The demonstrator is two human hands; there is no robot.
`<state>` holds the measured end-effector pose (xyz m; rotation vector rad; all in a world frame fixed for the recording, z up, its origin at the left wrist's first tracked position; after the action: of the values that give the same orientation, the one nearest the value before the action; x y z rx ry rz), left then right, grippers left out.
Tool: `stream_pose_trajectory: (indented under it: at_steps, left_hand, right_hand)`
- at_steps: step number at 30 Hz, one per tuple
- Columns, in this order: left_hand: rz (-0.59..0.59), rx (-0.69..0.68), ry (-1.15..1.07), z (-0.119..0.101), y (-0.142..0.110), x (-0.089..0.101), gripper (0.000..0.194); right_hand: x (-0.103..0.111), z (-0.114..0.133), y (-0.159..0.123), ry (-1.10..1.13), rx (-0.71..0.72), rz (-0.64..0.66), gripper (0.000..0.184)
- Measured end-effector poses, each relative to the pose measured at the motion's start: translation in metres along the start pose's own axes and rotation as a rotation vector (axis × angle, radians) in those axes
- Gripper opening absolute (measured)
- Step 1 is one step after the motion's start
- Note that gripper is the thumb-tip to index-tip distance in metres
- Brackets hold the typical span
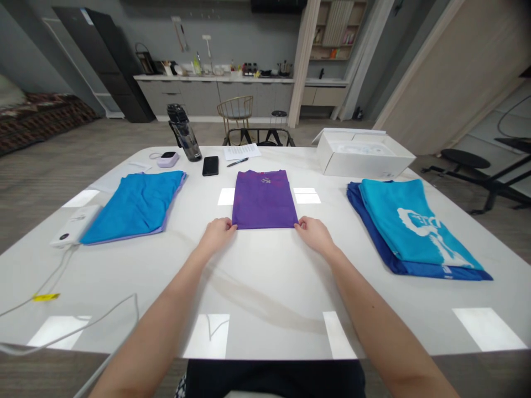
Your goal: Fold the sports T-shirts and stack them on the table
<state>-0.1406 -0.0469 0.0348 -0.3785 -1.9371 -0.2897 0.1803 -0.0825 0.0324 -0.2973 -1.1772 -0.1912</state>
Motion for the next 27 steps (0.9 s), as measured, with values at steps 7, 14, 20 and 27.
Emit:
stream_pose_trajectory:
  at_steps: [7, 14, 20, 27]
  left_hand:
    - [0.371, -0.063, -0.226, -0.01, -0.038, 0.0, 0.023]
    - [0.833, -0.112, -0.419, -0.038, -0.078, -0.02, 0.017]
    - [0.52, -0.044, -0.409, -0.015, -0.049, -0.003, 0.04]
    - [-0.197, 0.008, -0.24, 0.015, -0.004, 0.005, 0.049]
  right_hand:
    - [-0.002, 0.001, -0.033, -0.098, 0.073, 0.427, 0.017]
    - [-0.019, 0.0, -0.083, -0.182, 0.062, 0.947, 0.019]
    - [-0.007, -0.001, -0.051, -0.074, 0.023, 0.652, 0.047]
    - [-0.001, -0.004, 0.004, 0.106, 0.006, -0.004, 0.05]
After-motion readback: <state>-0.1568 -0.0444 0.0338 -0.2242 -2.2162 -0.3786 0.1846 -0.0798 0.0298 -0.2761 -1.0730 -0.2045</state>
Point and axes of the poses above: each hand's wrist, its own y-axis towards the middle knuckle, its own x-axis out of the back of the hand, z = x × y, the point moved 9 cm from there along y, towards the middle knuckle, and after that the axes turned 13 degrees about -x, right-handed, at the moved point
